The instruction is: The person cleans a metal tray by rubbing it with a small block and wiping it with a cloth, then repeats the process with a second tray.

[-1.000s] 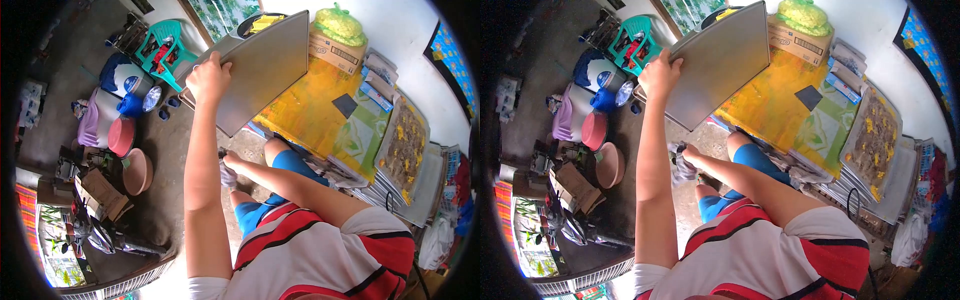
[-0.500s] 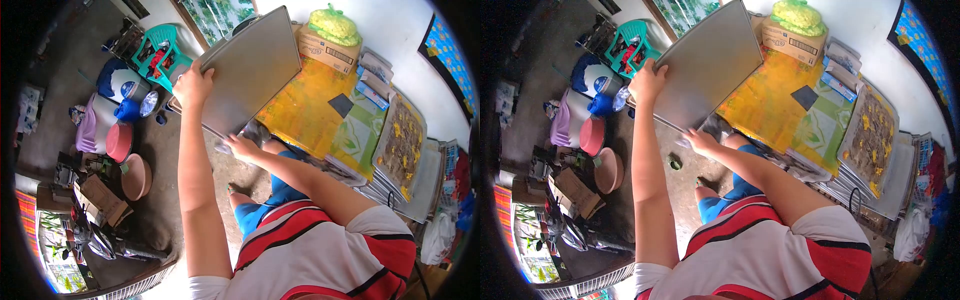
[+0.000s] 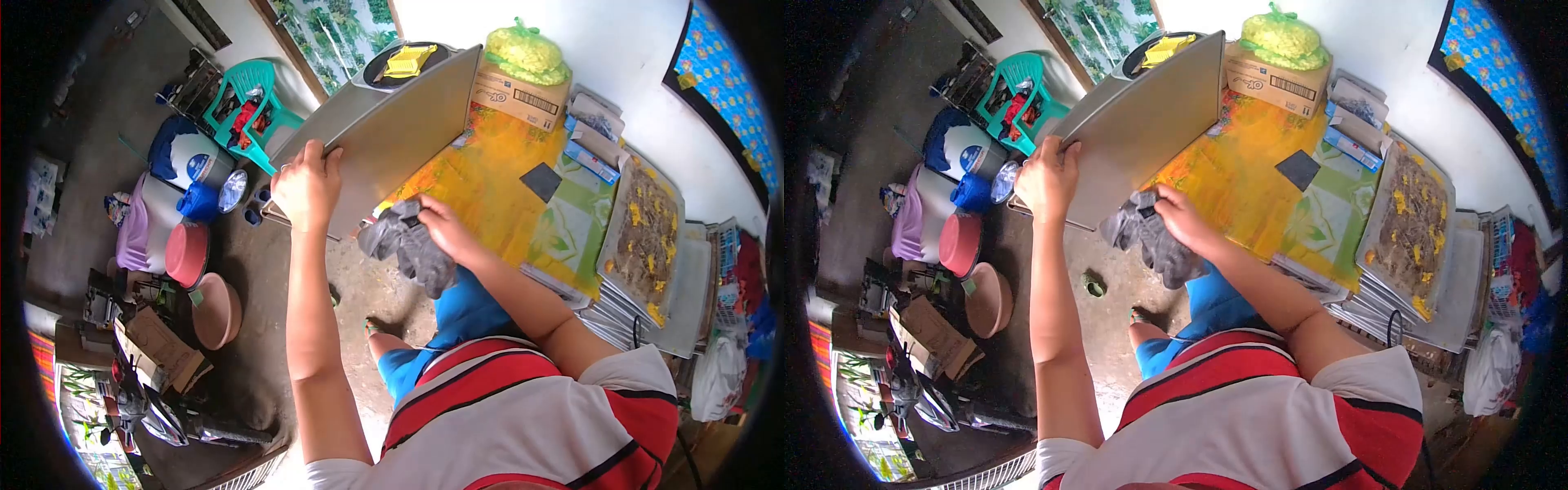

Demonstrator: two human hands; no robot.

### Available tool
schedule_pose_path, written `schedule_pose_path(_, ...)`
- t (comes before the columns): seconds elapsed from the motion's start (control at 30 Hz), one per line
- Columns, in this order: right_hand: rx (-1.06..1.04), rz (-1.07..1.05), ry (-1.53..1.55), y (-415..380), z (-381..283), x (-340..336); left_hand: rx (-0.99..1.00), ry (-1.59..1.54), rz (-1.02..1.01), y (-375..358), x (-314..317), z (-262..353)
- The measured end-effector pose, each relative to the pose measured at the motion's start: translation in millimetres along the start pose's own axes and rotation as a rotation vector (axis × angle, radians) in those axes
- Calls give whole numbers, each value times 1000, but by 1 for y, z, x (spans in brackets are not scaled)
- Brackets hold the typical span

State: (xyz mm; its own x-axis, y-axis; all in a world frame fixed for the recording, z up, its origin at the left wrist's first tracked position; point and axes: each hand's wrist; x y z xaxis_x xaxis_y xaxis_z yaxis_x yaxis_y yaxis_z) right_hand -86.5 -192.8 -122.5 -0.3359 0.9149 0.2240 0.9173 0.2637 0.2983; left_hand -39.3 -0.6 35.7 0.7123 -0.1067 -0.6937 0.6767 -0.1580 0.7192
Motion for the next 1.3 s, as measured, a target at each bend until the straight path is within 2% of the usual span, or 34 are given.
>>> schedule_pose_path(0.17, -115, 131, 216, -6, -82, -15, 120, 63, 113, -20, -1, 6)
schedule_pose_path(0.27, -148, 232, 249, -6, -110, -36, 129, 107, 109, -47, -3, 17)
schedule_pose_path(0.33, -127, 375, 246, -3, -124, -56, 121, 95, 125, -68, -4, 26)
schedule_pose_path(0.47, -173, 595, 250, 8, -155, -88, 53, 10, -123, -103, -25, 54)
schedule_pose_path(0.7, -255, 639, 302, 27, -135, -140, 163, -124, -452, -193, -11, 98)
schedule_pose_path(0.87, -298, 680, 313, 29, -128, -132, 178, -141, -417, -239, 19, 115)
schedule_pose_path(0.97, -231, 770, 196, 29, -125, -122, 177, -171, -407, -265, 41, 123)
schedule_pose_path(1.1, -248, 733, -270, 24, -71, -130, 187, -170, -408, -274, 50, 125)
schedule_pose_path(1.2, -91, 644, -744, 3, -20, -140, 174, -185, -450, -279, 53, 124)
schedule_pose_path(1.27, 162, 431, -1051, -17, 6, -139, 167, -192, -532, -281, 54, 122)
schedule_pose_path(1.3, 215, 250, -1238, -31, 13, -131, 149, -235, -601, -278, 50, 121)
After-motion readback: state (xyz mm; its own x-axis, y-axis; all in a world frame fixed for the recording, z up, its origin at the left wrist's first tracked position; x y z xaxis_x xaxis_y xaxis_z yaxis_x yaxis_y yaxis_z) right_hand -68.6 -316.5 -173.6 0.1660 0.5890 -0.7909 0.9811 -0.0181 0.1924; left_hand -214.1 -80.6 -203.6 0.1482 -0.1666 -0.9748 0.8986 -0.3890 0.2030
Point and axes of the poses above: each hand's wrist, its own y-axis towards the middle knuckle, its own x-axis out of the palm, z = x × y, and after that the axes turned 3 degrees about -z, right-handed
